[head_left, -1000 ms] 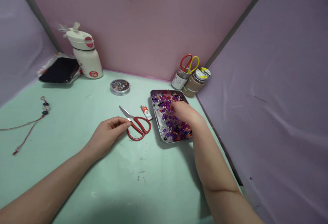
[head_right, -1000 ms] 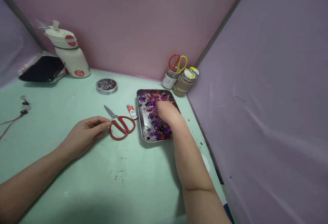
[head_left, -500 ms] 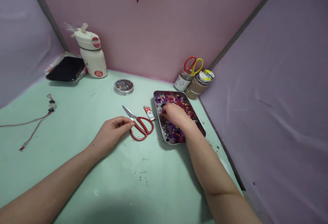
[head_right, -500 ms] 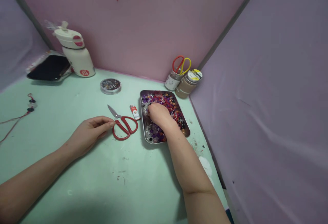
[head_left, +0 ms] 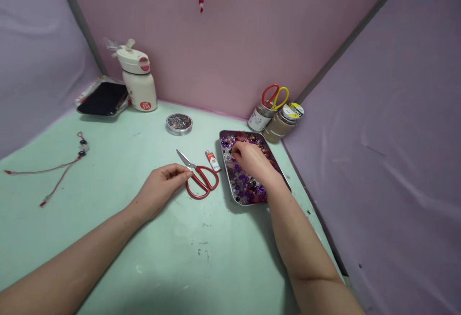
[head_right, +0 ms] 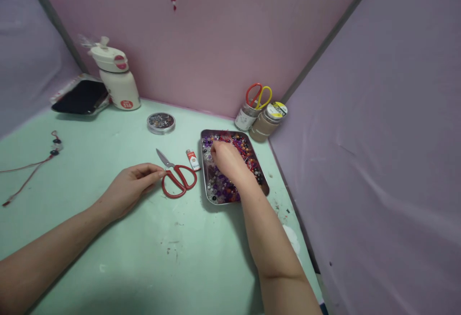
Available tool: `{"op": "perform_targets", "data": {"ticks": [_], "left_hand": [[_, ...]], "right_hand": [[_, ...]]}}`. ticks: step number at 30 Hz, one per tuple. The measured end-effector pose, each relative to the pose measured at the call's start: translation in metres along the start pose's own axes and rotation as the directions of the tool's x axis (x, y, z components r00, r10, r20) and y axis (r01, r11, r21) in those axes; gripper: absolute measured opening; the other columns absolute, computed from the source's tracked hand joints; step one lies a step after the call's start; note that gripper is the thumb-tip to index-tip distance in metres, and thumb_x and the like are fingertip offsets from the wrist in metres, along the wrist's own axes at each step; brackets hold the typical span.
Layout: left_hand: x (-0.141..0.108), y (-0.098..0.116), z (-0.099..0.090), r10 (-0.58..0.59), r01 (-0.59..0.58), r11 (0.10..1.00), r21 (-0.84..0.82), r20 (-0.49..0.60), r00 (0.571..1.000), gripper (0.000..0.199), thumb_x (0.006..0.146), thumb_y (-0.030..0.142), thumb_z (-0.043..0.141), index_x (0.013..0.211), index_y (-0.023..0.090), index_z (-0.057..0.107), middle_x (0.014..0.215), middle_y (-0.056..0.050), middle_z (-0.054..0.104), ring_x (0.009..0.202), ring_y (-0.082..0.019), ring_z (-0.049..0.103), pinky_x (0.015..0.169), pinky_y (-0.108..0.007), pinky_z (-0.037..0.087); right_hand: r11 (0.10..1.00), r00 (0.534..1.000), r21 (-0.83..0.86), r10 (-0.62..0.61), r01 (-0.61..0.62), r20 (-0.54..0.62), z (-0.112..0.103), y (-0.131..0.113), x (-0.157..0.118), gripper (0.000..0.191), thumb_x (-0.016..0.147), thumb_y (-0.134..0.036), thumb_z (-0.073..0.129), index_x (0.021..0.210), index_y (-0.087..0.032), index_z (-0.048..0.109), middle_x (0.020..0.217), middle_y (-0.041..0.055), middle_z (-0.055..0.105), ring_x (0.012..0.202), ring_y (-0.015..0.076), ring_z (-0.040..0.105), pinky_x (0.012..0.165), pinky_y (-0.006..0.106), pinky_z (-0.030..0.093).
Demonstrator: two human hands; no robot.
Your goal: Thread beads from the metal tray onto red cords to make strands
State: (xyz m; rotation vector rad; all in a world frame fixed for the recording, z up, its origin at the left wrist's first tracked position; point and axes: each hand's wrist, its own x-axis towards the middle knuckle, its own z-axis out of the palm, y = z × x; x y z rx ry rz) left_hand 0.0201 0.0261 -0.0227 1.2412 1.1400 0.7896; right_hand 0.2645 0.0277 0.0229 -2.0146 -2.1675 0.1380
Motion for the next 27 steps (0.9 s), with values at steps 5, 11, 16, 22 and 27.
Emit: {"op": "perform_targets", "data": {"ticks": [5,11,16,22,27], "left_hand": [[0.000,-0.001,0.001,0.017,-0.019,0.999,-0.047,-0.033,0.999,0.027,0.067,0.044,0.070,0.074,0.018,0.067,0.062,0.001,0.060,0.049,-0.008,0.040,0.048,-0.023,0.028],[0.000,-0.002,-0.003,0.123,-0.131,0.989,-0.065,-0.124,0.985,0.027,0.071,0.044,0.067,0.078,0.018,0.067,0.075,-0.001,0.066,0.062,-0.012,0.053,0.057,-0.024,0.038],[-0.005,0.001,-0.004,0.233,-0.235,0.972,0.011,-0.180,0.956,0.023,0.074,0.041,0.065,0.076,0.017,0.066,0.077,-0.002,0.067,0.071,-0.015,0.057,0.068,-0.026,0.043],[-0.007,-0.002,-0.003,0.316,-0.304,0.948,0.092,-0.173,0.933,0.021,0.077,0.038,0.061,0.078,0.017,0.065,0.074,-0.001,0.064,0.068,-0.014,0.054,0.066,-0.026,0.041],[-0.007,-0.004,-0.003,0.343,-0.322,0.937,0.136,-0.176,0.923,0.022,0.078,0.038,0.059,0.078,0.017,0.066,0.074,-0.002,0.064,0.067,-0.014,0.053,0.064,-0.026,0.041]], "right_hand": [[0.853,0.995,0.520,0.006,0.044,-0.095,-0.008,-0.026,-0.008,0.013,0.080,-0.019,0.052,0.083,-0.017,0.064,0.079,0.0023,0.068,0.072,0.0137,0.059,0.070,0.026,0.043],[0.370,0.989,0.918,0.013,-0.142,0.148,0.010,-0.062,-0.014,0.017,0.072,-0.031,0.065,0.082,-0.017,0.067,0.074,0.0026,0.069,0.069,0.0135,0.063,0.067,0.028,0.050],[0.126,0.969,0.961,0.015,-0.247,0.247,0.025,-0.068,-0.013,0.019,0.068,-0.031,0.072,0.080,-0.018,0.066,0.079,0.0036,0.071,0.073,0.0135,0.065,0.071,0.027,0.051],[0.044,0.954,0.953,0.000,-0.299,0.299,0.030,-0.068,-0.012,0.022,0.064,-0.029,0.077,0.079,-0.017,0.067,0.079,0.0037,0.071,0.071,0.0116,0.065,0.068,0.024,0.050],[0.024,0.948,0.948,-0.006,-0.318,0.318,0.032,-0.070,-0.013,0.022,0.063,-0.029,0.078,0.078,-0.017,0.067,0.079,0.0033,0.071,0.071,0.0112,0.065,0.068,0.023,0.049]]}}
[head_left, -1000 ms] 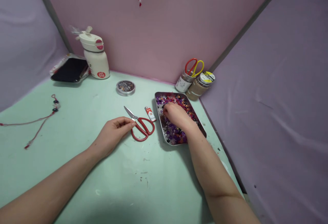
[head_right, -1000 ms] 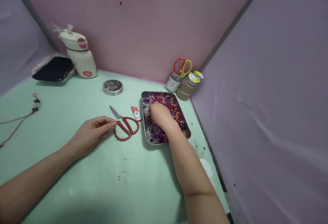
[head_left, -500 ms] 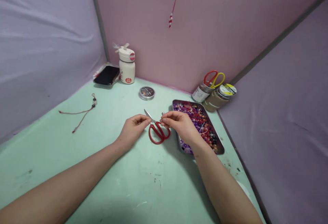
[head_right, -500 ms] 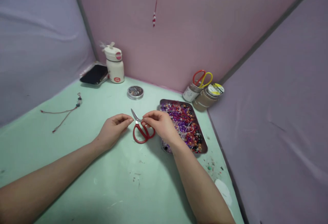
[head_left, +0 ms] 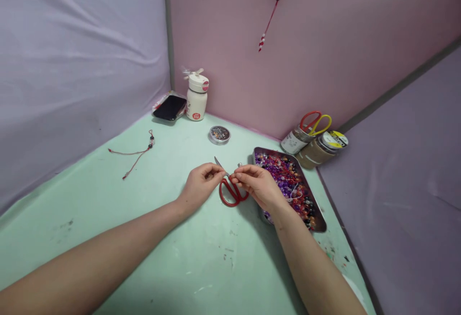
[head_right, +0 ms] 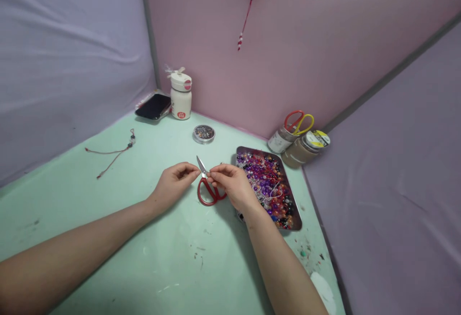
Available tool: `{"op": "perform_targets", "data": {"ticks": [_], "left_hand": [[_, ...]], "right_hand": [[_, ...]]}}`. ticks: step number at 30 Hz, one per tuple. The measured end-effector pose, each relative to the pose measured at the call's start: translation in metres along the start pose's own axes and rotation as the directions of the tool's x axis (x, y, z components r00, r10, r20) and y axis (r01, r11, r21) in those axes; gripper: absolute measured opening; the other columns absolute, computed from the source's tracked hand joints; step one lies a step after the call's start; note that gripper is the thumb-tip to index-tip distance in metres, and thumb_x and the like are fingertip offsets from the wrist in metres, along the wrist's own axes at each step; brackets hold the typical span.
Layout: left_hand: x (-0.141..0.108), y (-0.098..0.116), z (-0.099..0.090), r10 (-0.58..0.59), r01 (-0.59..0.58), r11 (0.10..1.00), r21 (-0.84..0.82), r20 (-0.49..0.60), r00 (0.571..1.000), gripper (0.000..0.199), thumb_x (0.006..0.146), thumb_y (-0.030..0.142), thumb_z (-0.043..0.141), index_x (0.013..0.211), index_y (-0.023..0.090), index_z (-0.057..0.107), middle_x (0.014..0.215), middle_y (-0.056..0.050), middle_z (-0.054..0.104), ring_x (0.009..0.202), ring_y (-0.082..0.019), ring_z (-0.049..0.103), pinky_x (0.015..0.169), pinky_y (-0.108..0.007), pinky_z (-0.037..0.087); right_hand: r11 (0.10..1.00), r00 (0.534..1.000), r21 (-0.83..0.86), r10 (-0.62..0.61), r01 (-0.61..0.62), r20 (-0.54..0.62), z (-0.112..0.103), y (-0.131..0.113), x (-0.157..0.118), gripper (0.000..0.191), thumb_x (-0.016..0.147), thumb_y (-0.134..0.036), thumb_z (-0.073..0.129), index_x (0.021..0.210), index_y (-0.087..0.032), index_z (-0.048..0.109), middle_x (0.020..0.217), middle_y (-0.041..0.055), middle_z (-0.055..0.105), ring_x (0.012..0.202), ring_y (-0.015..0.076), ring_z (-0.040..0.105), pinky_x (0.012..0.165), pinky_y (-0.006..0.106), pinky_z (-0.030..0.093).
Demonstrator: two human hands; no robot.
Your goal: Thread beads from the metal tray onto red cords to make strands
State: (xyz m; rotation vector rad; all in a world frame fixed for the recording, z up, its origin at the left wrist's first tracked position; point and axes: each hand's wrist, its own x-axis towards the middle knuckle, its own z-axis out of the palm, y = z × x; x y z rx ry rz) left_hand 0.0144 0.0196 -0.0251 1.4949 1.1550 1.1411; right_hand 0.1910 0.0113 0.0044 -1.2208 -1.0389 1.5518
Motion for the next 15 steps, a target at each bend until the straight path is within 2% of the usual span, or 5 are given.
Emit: {"op": "perform_targets", "data": {"ticks": [15], "left_hand": [[0.0000,-0.0029,0.0012,0.007,-0.006,1.000,0.015,-0.021,1.000,0.019,0.078,0.035,0.059,0.077,0.017,0.066,0.072,-0.001,0.063,0.065,-0.013,0.052,0.062,-0.024,0.040]], "right_hand": [[0.998,1.000,0.065,0.023,-0.022,-0.019,0.0010,0.0003,0.0009,0.022,0.058,-0.025,0.082,0.073,-0.016,0.069,0.070,0.0014,0.069,0.067,0.0100,0.063,0.062,0.020,0.047]]}}
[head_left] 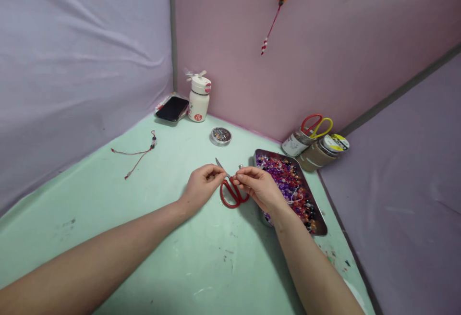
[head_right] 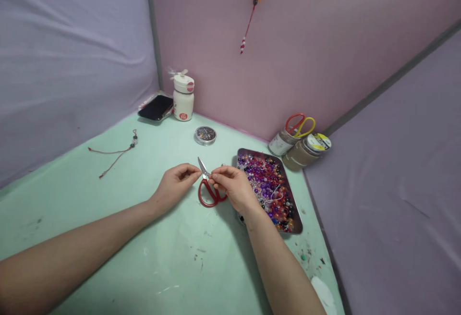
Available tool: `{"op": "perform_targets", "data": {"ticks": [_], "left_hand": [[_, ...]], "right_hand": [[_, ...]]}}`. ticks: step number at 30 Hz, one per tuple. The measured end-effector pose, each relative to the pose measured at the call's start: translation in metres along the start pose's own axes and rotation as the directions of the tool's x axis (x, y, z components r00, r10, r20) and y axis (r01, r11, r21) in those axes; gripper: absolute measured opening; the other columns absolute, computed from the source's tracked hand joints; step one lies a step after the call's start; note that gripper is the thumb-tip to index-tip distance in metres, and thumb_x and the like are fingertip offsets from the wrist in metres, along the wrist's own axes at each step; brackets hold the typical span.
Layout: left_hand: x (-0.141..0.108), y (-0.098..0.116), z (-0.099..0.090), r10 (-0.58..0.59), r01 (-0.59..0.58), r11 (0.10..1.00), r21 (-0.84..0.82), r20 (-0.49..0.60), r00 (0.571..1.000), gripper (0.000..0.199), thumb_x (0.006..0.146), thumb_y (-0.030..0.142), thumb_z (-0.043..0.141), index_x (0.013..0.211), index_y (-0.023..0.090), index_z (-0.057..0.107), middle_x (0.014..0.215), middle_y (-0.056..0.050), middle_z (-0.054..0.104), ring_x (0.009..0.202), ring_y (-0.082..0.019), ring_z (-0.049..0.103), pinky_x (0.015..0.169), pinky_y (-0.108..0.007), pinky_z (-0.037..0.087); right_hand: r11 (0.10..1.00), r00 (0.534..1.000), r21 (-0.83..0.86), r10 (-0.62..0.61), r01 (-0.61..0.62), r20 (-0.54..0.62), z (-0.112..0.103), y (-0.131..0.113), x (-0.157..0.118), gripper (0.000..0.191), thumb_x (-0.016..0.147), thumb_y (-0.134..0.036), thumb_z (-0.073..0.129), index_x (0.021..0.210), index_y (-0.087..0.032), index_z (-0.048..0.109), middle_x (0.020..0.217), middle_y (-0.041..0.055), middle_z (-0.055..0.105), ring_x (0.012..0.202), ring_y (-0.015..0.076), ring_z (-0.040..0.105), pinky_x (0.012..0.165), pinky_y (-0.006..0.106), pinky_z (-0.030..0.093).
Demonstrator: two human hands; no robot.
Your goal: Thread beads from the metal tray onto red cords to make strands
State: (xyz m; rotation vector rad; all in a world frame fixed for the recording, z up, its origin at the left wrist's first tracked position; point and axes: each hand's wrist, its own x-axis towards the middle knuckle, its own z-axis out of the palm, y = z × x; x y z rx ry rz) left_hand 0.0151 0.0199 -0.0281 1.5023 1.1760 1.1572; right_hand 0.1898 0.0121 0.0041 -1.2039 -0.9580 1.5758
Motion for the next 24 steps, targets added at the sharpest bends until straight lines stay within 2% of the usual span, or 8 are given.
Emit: {"op": "perform_targets", "data": {"ticks": [24], "left_hand": [[-0.0024,0.0038,0.0006,0.008,-0.007,1.000,-0.011,0.020,1.000,0.017,0.078,0.032,0.059,0.077,0.016,0.065,0.071,0.000,0.062,0.064,-0.011,0.051,0.061,-0.024,0.040]], "right_hand": [[1.000,1.000,-0.002,0.020,-0.020,-0.004,0.0051,-0.0026,-0.0025,0.023,0.056,-0.026,0.082,0.071,-0.016,0.068,0.071,0.0030,0.071,0.068,0.0122,0.067,0.064,0.021,0.051]]}}
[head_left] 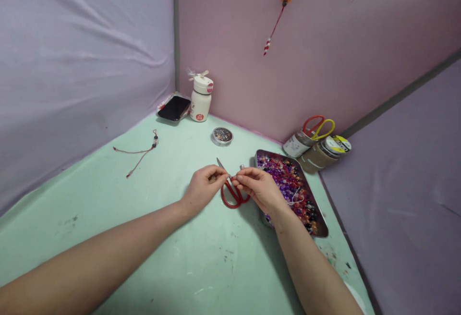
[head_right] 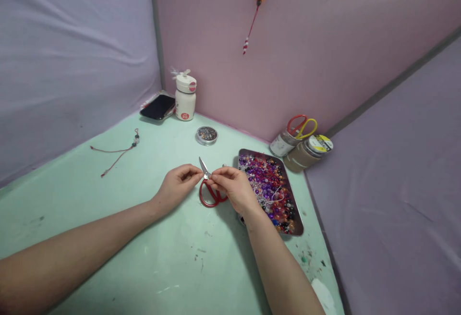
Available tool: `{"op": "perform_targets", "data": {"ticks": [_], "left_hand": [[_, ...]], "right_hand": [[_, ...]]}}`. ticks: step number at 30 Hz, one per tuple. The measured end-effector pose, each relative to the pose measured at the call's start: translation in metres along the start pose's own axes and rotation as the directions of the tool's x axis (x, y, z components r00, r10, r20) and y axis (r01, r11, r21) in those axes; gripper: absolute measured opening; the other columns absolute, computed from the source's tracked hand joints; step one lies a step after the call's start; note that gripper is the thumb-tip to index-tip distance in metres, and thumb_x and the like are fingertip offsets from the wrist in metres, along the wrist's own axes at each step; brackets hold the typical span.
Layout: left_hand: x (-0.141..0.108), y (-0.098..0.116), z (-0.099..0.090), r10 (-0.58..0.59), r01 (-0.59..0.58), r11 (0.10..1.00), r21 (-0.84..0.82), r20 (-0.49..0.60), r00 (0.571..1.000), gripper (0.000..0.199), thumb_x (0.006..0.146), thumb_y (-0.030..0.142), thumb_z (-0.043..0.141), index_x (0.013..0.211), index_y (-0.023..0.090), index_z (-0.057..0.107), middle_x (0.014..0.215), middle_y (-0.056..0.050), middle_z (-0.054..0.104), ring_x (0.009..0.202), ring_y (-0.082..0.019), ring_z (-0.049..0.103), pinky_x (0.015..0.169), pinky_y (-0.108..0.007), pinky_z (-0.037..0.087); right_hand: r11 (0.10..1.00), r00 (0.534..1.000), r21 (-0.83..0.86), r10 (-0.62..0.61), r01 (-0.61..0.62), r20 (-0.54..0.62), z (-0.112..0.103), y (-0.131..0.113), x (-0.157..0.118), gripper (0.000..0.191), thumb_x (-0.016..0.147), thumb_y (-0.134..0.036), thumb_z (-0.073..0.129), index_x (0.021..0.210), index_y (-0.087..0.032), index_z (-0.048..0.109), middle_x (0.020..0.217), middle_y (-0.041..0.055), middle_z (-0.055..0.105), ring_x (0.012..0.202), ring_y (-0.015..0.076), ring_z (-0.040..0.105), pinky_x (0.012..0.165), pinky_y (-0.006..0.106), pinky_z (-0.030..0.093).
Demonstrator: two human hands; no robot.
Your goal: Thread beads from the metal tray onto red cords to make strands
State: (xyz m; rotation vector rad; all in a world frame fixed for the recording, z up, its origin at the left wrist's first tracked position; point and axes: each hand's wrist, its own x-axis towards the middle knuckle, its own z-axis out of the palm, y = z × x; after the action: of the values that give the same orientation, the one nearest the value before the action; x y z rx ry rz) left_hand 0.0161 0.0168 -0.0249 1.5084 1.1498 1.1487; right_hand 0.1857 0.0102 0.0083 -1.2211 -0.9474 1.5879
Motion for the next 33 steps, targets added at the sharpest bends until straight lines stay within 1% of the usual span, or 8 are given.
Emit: {"op": "perform_targets", "data": {"ticks": [6,15,24,33], "left_hand": [[0.0008,0.0000,0.0002,0.027,-0.026,0.999,0.020,-0.051,0.998,0.016,0.078,0.031,0.060,0.076,0.017,0.065,0.071,0.000,0.063,0.062,-0.011,0.050,0.060,-0.023,0.040],[-0.0001,-0.0015,0.0002,0.054,-0.052,0.997,0.054,-0.044,0.998,0.016,0.079,0.031,0.059,0.075,0.017,0.065,0.070,0.000,0.062,0.061,-0.011,0.049,0.058,-0.023,0.039],[-0.0019,0.0005,0.0006,0.088,-0.086,0.992,0.096,-0.019,0.996,0.017,0.080,0.032,0.056,0.075,0.018,0.065,0.071,0.000,0.062,0.061,-0.011,0.050,0.058,-0.023,0.039],[-0.0013,-0.0007,0.0002,0.093,-0.087,0.991,0.102,-0.062,0.994,0.016,0.080,0.031,0.058,0.076,0.017,0.065,0.072,0.000,0.063,0.061,-0.010,0.049,0.059,-0.023,0.039]], "right_hand": [[1.000,1.000,-0.001,-0.007,0.007,-0.006,-0.0017,0.0012,0.0008,0.024,0.056,-0.026,0.083,0.072,-0.017,0.068,0.073,0.0028,0.071,0.068,0.0123,0.067,0.065,0.022,0.052],[1.000,1.000,-0.005,-0.007,0.007,0.003,-0.0012,0.0013,0.0007,0.024,0.057,-0.027,0.082,0.072,-0.016,0.067,0.071,0.0026,0.071,0.068,0.0122,0.067,0.064,0.021,0.052],[1.000,1.000,-0.023,-0.007,0.007,0.001,-0.0005,0.0009,-0.0003,0.023,0.058,-0.028,0.082,0.072,-0.017,0.067,0.073,0.0027,0.071,0.070,0.0130,0.067,0.066,0.023,0.052],[1.000,1.000,-0.027,-0.012,0.012,-0.005,-0.0006,0.0002,-0.0010,0.026,0.057,-0.030,0.082,0.073,-0.017,0.067,0.072,0.0022,0.070,0.068,0.0126,0.066,0.066,0.024,0.052]]}}
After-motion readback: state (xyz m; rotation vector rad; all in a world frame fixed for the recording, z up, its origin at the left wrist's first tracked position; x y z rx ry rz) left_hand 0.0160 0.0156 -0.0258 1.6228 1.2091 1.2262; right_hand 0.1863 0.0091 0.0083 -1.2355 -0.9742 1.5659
